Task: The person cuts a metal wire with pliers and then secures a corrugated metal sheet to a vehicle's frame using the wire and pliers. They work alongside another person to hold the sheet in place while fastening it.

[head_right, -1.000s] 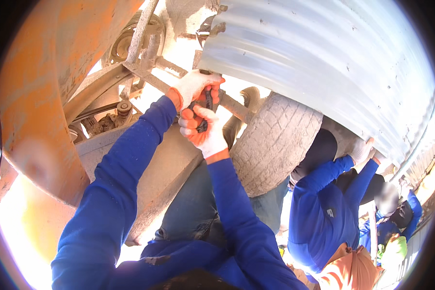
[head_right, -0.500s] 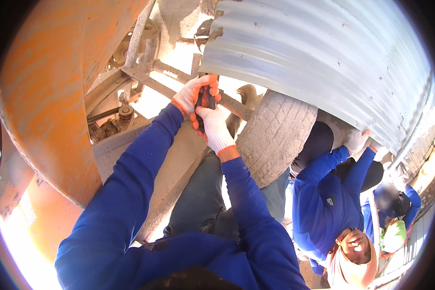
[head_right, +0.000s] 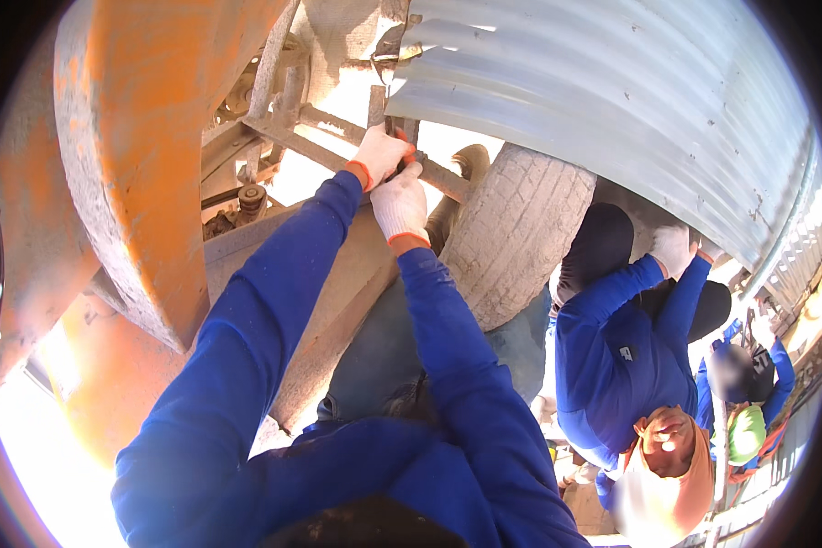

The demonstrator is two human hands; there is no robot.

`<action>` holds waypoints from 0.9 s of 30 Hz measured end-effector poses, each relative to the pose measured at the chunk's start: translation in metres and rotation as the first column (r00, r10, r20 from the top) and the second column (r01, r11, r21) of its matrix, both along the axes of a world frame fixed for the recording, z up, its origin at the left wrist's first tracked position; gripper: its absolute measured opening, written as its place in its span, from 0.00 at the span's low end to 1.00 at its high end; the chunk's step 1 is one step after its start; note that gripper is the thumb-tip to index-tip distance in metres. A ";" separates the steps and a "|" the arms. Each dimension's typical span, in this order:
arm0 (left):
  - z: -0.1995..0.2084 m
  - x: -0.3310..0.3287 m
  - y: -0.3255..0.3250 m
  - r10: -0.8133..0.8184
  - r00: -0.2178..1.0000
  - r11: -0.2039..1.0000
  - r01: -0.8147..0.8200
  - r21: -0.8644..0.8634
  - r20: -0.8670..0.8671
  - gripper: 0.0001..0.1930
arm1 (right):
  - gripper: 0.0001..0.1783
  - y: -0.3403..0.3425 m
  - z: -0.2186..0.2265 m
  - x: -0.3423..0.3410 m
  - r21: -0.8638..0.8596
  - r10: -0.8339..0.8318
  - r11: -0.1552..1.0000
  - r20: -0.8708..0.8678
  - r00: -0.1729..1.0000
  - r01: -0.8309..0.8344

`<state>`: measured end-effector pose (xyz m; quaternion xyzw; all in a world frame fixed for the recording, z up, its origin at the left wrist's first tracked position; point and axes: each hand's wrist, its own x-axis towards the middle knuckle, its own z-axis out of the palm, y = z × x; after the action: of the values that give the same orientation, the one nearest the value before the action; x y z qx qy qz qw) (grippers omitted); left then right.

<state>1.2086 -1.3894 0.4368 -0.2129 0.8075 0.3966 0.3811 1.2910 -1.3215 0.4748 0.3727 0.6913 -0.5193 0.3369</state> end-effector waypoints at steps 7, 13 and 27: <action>0.029 -0.015 -0.023 0.073 0.981 0.996 -0.079 0.030 0.179 0.08 | 0.35 -0.017 0.014 0.002 -0.100 0.004 0.995 0.013 1.000 -0.003; -0.013 0.002 -0.020 0.137 0.990 0.990 -0.137 -0.004 -0.004 0.13 | 0.23 -0.017 -0.039 0.009 0.123 0.679 0.731 -0.218 0.700 -0.671; 0.018 -0.003 -0.026 0.029 0.988 0.990 -0.049 0.131 0.155 0.16 | 0.21 -0.022 -0.009 0.019 -0.068 0.136 0.987 -0.124 0.983 -0.145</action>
<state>1.2054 -1.4152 0.4551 -0.2322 0.7430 0.4402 0.4475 1.3097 -1.3438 0.4660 0.2782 0.7144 -0.5415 0.3451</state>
